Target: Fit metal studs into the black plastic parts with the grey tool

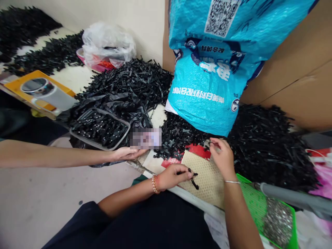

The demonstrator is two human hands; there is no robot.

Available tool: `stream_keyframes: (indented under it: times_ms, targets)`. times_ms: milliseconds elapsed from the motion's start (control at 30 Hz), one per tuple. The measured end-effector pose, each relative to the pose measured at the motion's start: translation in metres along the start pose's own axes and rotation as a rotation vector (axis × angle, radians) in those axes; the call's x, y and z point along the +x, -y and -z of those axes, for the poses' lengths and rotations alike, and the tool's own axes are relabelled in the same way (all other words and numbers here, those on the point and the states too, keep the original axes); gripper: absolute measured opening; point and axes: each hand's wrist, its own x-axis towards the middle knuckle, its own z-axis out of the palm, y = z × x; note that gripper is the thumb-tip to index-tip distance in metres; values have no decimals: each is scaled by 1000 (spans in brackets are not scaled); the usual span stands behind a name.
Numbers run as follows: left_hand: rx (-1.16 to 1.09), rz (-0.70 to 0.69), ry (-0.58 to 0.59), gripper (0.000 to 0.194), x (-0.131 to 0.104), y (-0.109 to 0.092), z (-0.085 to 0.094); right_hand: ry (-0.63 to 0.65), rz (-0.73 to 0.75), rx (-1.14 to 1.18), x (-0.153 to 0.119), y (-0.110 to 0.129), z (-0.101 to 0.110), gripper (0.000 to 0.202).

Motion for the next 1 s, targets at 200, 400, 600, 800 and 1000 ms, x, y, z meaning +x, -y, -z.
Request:
stream_keyframes:
  times_ms: [200, 400, 600, 800, 1000]
  targets:
    - [-187, -27, -17, 45, -6, -21, -1, -97, 55, 228, -17, 31, 17, 15]
    - [-635, 111, 77, 41, -16, -44, -5, 166, 119, 585, -60, 60, 30, 7]
    - [-575, 162, 92, 39, -21, -41, -8, 246, 57, 768, -81, 60, 25, 3]
    - [-487, 205, 102, 38, -26, -37, -11, 181, 44, 713, -85, 59, 23, 14]
    - [-437, 128, -69, 32, -29, -38, -23, 169, -112, 744, -88, 66, 20, 23]
